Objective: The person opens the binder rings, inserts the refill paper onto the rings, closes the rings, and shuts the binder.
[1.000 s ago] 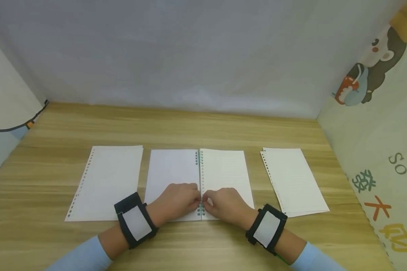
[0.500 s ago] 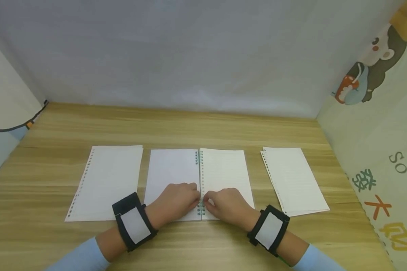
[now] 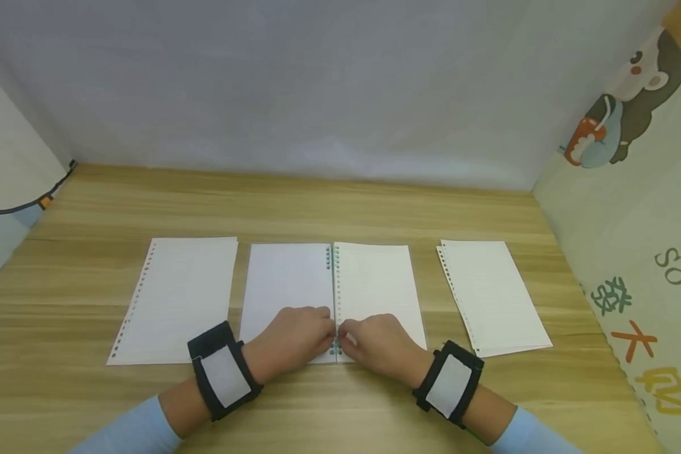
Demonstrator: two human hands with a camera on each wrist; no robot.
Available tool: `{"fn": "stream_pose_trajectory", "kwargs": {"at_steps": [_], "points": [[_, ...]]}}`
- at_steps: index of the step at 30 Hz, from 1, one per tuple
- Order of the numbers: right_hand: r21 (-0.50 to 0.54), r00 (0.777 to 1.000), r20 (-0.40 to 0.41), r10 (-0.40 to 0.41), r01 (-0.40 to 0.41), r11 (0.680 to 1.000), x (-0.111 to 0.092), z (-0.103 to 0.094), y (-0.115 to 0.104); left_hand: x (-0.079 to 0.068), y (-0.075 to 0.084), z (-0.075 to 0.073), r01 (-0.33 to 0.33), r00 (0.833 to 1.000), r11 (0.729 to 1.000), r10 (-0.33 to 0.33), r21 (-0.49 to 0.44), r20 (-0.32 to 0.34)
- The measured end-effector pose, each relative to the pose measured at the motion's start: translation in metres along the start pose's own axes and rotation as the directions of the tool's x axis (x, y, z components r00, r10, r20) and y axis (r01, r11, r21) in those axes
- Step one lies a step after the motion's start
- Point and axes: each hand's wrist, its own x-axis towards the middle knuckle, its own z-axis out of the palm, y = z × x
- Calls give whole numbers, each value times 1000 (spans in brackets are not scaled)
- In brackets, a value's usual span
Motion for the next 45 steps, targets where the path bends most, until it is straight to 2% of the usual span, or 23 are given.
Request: {"fn": "stream_pose_trajectory", "kwargs": {"at_steps": [7, 14, 19, 26, 37, 45], "points": [[-20, 1000, 15, 0, 0, 1000, 2, 0, -1, -1, -1, -1, 2, 1000, 1000, -2, -10, 4], [-87, 1000, 8, -30, 31, 996, -4, -3, -4, -4, -1, -2, 5, 1000, 1000, -6, -19, -10], [-54, 1000, 5, -29, 29, 998, -9, -3, -6, -7, 0, -3, 5, 1000, 998, -5, -64, 2], [-16, 1000, 8, -28, 28, 999, -8, -1, -6, -6, 1, 0, -10, 1000, 998, 10, -55, -6], [-31, 1000, 23, -15, 16, 999, -8, -1, -8, -4, 2, 3, -18, 1000, 999, 18, -29, -13], [-81, 1000, -25, -15, 13, 997, -13, 0, -8, -10, 3, -3, -2, 1000, 1000, 1, -23, -5]]}}
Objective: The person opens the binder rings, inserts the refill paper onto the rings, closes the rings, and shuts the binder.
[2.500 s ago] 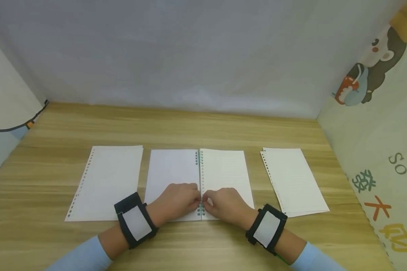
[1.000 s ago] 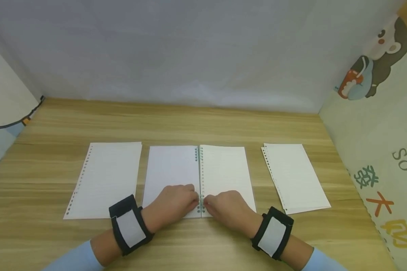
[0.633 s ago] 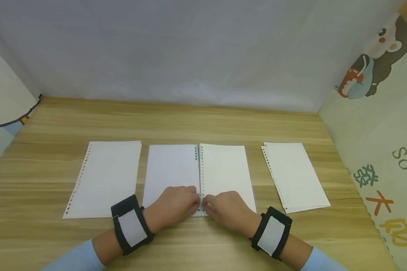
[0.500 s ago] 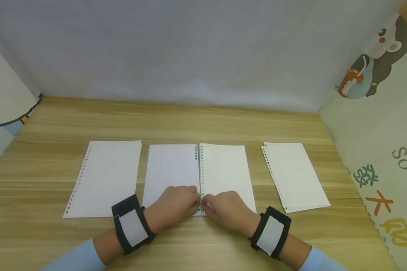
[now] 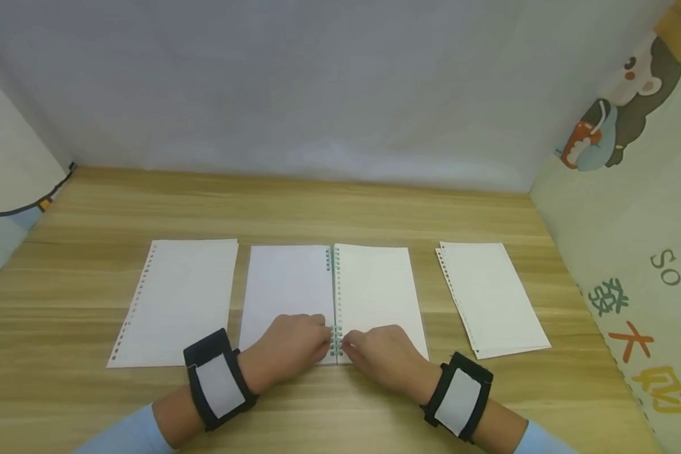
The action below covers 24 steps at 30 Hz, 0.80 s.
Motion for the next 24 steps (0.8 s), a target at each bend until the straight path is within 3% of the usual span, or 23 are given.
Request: {"fn": "stream_pose_trajectory", "kwargs": {"at_steps": [10, 24], "points": [[44, 999, 28, -22, 20, 999, -2, 3, -2, -1, 4, 2, -18, 1000, 999, 18, -27, 0], [-14, 1000, 17, -27, 27, 1000, 0, 6, -6, 0, 4, 6, -30, 999, 1000, 30, -8, -10]]}}
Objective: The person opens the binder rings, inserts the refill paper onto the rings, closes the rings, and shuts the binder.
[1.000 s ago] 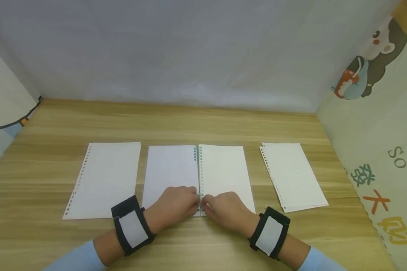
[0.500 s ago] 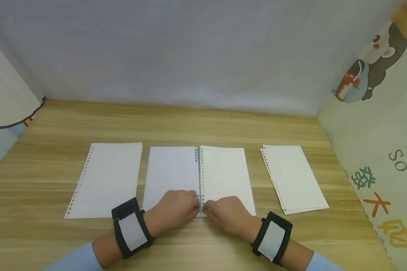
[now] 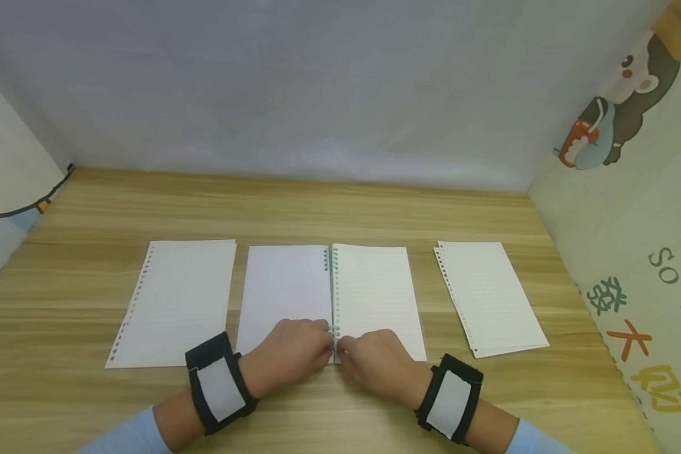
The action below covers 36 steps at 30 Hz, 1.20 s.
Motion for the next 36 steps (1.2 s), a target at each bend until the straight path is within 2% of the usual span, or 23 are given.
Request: {"fn": "stream_pose_trajectory", "kwargs": {"at_steps": [14, 21, 29, 36], "points": [[-16, 999, 9, 51, -50, 999, -1, -1, -4, -4, -1, 2, -8, 1000, 1000, 8, 4, -30], [-17, 998, 20, 52, -52, 999, 0, -3, -4, -6, -1, 0, 8, 1000, 1000, -8, 21, -13], [-46, 998, 21, 51, -50, 998, -1, -3, -3, -8, -1, 2, 10, 1000, 999, -10, 34, -26], [-55, 998, 10, 58, -57, 997, -3, -4, -4, -9, 1, 1, 28, 1000, 1000, -28, 12, -14]]}}
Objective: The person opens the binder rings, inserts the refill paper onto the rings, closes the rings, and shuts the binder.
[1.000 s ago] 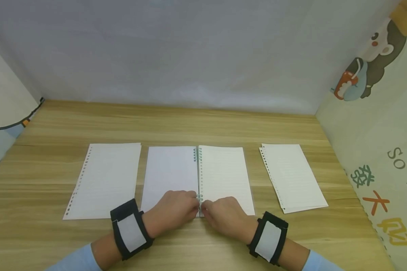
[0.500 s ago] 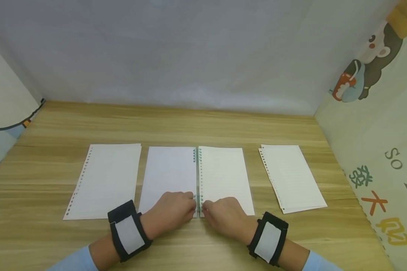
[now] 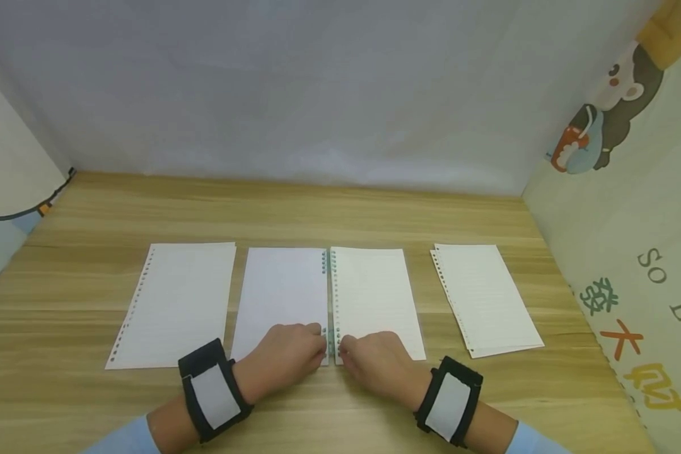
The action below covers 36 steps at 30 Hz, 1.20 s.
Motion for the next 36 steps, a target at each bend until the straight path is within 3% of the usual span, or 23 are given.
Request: {"fn": "stream_pose_trajectory", "kwargs": {"at_steps": [9, 14, 21, 27, 36], "points": [[60, 999, -15, 33, -32, 998, -2, 1, 6, 2, 1, -3, 4, 1000, 1000, -4, -5, 22], [110, 991, -11, 133, -131, 985, -4, -7, 15, 6, 1, -7, 5, 1000, 1000, -5, 2, 26], [195, 958, -26, 285, -274, 942, -10, -18, 35, 19, 5, -17, 40, 999, 999, -39, 32, -20], [114, 910, -115, 398, -386, 916, -25, -33, 63, 62, 24, -23, 86, 996, 996, -86, -2, -40], [148, 805, -170, 568, -549, 823, -46, -53, 121, 126, 50, -16, 26, 994, 999, -30, -43, -103]]}}
